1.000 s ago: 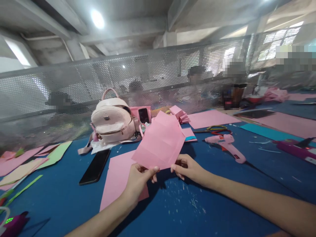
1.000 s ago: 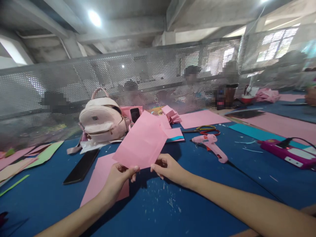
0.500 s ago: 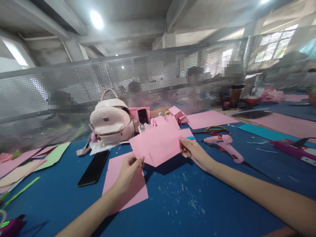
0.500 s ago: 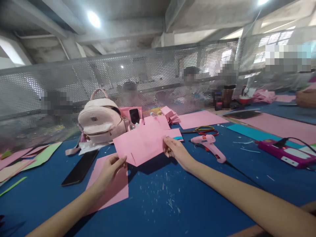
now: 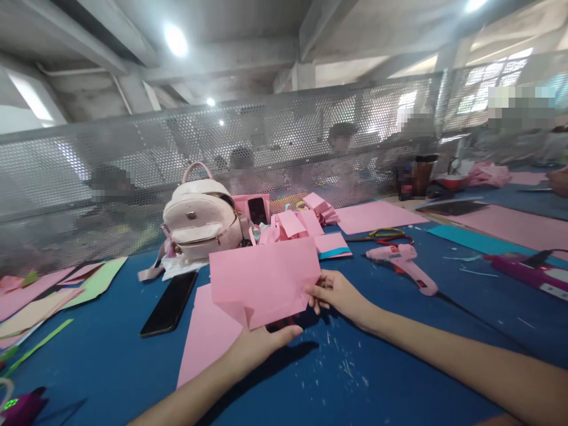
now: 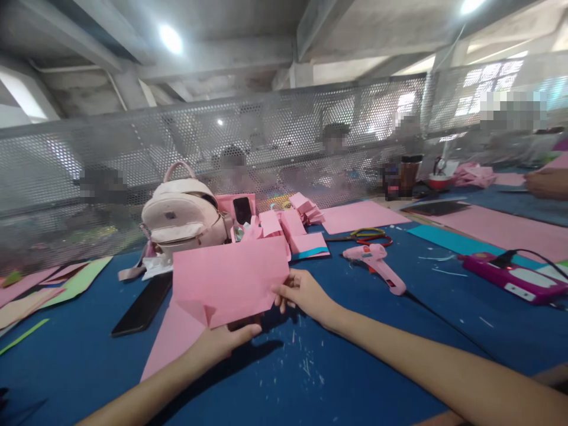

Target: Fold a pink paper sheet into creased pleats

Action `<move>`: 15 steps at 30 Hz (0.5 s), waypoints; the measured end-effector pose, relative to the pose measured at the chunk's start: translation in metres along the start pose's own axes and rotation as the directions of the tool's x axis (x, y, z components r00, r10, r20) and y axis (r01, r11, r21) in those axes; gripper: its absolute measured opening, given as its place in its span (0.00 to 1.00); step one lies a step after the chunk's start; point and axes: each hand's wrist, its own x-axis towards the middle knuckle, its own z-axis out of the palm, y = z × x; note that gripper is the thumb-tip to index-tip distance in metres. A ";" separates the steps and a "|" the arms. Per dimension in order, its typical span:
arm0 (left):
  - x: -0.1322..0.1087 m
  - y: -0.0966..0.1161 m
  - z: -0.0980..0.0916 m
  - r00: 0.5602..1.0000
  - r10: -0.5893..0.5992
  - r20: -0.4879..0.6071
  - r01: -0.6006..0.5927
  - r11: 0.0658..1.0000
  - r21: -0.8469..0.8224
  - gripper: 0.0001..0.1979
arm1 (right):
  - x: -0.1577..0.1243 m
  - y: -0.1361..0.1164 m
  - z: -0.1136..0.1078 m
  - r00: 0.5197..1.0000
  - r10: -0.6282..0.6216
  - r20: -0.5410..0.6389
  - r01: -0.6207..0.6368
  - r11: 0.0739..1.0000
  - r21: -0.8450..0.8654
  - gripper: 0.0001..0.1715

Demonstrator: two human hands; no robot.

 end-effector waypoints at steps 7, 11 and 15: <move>-0.005 0.004 0.016 0.999 -0.042 0.002 0.041 0.983 0.177 0.21 | -0.008 -0.002 0.019 0.992 0.003 0.127 -0.003 1.000 0.001 0.24; -0.004 -0.002 0.014 0.998 -0.058 -0.036 0.065 0.970 0.233 0.26 | -0.010 -0.002 0.022 0.987 0.011 0.158 -0.009 1.000 -0.014 0.23; -0.001 -0.005 0.015 0.997 -0.054 -0.063 0.068 0.967 0.244 0.27 | -0.010 0.002 0.022 0.980 0.035 0.196 -0.027 0.999 -0.042 0.20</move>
